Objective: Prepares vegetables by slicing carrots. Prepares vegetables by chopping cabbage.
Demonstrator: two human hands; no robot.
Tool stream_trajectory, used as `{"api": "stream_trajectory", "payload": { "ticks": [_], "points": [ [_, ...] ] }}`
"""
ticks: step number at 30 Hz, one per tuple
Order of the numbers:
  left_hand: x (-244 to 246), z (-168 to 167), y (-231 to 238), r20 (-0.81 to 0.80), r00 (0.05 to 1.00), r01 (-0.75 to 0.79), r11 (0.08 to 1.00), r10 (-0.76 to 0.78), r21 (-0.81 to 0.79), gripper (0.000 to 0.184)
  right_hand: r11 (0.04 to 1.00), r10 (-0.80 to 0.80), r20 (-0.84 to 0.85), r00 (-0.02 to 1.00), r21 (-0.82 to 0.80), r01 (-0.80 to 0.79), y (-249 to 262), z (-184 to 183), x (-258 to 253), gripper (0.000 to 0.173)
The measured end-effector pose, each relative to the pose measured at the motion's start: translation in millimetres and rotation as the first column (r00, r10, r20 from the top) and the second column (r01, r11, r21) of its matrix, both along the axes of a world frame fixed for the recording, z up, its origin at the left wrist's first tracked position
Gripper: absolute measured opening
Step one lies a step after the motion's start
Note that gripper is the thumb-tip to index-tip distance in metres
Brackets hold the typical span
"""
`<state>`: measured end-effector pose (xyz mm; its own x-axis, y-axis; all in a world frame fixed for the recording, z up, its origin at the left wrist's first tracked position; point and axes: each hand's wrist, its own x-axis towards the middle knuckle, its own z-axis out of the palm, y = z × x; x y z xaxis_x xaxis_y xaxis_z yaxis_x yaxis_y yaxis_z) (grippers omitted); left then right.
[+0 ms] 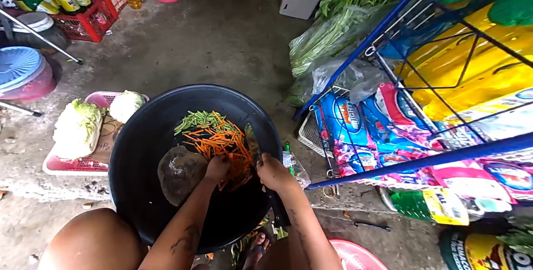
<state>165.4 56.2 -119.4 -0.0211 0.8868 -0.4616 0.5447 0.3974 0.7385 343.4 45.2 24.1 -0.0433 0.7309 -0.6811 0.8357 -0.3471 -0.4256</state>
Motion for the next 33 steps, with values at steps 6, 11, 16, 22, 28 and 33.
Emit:
{"api": "stream_trajectory", "payload": {
  "ticks": [6,11,16,22,28,33],
  "points": [
    [-52.4,8.2,-12.0,0.171,0.933,-0.325,0.946,0.318,0.017,0.027,0.999,0.054,0.009,0.998,0.003,-0.054,-5.0,-6.0,-6.2,0.043],
    [-104.6,-3.3,-14.8,-0.143,0.924,-0.369,0.927,0.356,-0.076,0.028,0.953,0.303,0.074,0.950,-0.009,-0.304,-17.2,-14.3,-49.9,0.045],
    [-105.7,9.8,-19.0,-0.367,0.905,-0.288,0.945,0.214,-0.158,0.038,0.864,0.502,0.131,0.855,-0.048,-0.500,-37.7,-29.3,-95.6,0.046],
    [-123.8,1.4,-15.6,-0.225,0.944,-0.220,0.968,0.243,0.121,0.030,0.869,0.494,0.169,0.853,-0.074,-0.489,-47.3,-38.8,-120.2,0.045],
    [-118.2,-6.9,-14.1,-0.222,0.949,-0.197,0.971,0.223,0.132,0.025,0.866,0.499,0.180,0.847,-0.085,-0.492,-49.8,-38.8,-132.3,0.043],
    [-114.1,-4.0,-12.0,-0.240,0.935,-0.250,0.965,0.263,0.083,0.026,0.876,0.482,0.185,0.856,-0.097,-0.472,-50.9,-40.7,-139.8,0.045]
  ]
}}
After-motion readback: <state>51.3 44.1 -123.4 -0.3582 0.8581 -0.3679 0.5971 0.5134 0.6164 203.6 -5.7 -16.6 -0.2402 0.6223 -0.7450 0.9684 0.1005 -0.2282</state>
